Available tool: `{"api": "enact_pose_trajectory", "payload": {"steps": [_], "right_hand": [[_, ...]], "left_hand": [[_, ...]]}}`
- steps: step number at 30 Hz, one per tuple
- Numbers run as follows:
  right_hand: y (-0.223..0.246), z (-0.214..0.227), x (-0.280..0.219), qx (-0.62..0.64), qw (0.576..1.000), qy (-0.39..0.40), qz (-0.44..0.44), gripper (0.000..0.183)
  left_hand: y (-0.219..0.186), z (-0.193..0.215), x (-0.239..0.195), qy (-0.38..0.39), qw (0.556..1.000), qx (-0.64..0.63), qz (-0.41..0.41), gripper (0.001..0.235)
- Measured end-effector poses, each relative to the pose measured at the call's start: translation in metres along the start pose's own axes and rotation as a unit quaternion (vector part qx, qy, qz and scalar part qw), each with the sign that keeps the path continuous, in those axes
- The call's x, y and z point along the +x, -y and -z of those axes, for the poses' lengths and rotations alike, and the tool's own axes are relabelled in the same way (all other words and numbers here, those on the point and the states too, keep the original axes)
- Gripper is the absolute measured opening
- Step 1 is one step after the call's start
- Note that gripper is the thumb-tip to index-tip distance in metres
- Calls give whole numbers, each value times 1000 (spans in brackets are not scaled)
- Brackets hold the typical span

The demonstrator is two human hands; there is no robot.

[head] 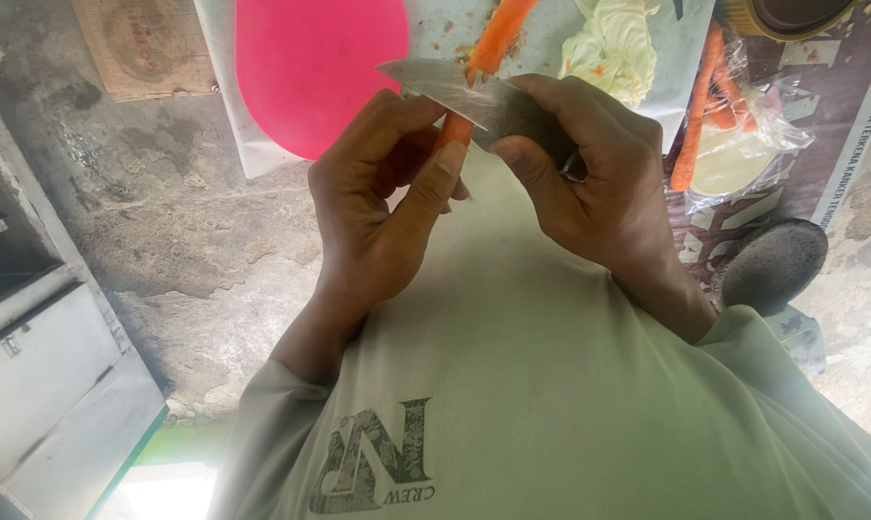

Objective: The person holds a carrot in the left hand and uses a small knife in the right hand to peel the carrot over a white cutting board. The person rotates the carrot and continues peeling along its length, producing thin carrot peelings that fall onto the board.

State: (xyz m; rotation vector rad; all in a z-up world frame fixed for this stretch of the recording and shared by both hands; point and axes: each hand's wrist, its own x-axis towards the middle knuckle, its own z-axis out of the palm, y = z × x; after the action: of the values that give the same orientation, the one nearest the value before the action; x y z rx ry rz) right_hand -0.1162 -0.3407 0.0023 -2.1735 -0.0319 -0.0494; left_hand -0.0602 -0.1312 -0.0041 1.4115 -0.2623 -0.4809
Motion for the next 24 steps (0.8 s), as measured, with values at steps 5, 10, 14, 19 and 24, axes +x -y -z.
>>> {"api": "enact_pose_trajectory", "payload": {"steps": [5,10,14,19,24], "right_hand": [[4,5,9,34,998,33,-30,36],[3,4,10,80,997,-2,20,67],[-4,5,17,27,996,26,75,53],[-4,8,19,15,998,22,61,50],[2,12,15,88,993,42,66,56]], "left_hand": [[-2,3,3,7,1000,5,15,9],[-7,1,3,13,1000,-12,19,10],[-12,1,6,12,1000,-16,19,15],[-16,0,7,0,995,-55,79,21],[-14,-3,4,-10,991,-91,101,12]]}}
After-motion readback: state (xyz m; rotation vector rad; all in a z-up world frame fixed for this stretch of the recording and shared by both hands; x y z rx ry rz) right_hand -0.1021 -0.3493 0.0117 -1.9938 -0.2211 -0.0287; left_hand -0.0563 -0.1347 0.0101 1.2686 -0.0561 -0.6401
